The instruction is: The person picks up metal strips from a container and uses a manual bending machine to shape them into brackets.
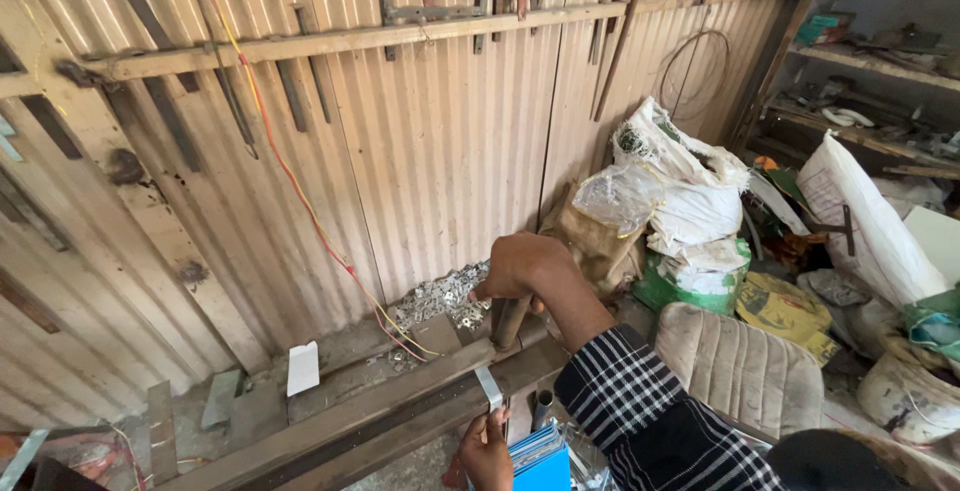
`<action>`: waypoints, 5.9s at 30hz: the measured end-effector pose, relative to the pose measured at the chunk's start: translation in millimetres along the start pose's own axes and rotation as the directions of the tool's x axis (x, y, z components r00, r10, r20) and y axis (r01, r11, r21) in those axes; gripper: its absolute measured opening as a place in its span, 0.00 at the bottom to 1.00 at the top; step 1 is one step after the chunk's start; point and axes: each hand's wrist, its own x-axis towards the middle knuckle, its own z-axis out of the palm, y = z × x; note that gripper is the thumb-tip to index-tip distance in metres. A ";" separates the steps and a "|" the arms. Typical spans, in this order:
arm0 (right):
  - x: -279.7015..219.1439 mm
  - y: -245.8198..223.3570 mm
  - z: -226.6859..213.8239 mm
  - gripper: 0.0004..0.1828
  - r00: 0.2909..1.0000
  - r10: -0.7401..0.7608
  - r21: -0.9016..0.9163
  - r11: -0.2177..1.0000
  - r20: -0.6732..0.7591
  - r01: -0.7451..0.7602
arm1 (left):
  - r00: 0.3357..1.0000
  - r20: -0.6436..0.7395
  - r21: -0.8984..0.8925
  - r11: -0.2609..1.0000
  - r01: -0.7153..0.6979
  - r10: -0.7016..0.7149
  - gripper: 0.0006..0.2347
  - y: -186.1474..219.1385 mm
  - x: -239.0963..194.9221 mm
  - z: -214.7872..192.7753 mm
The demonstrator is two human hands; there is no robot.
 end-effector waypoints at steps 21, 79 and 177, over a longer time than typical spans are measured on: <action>-1.6 2.8 -1.4 0.30 1.000 -0.014 0.038 0.999 -0.014 0.015 | 0.997 0.008 -0.039 0.996 -0.075 0.075 0.09 0.1 1.1 6.9; -92.0 83.4 263.3 0.19 0.680 0.091 0.379 0.880 -0.728 0.288 | -0.150 0.989 -0.149 -0.259 -0.954 -0.016 0.06 149.1 -37.4 -10.2; 181.9 87.9 14.7 0.14 0.989 -0.061 -0.046 0.997 0.133 0.067 | 0.847 -0.282 0.806 -0.368 0.464 0.450 0.08 270.7 -104.1 -469.6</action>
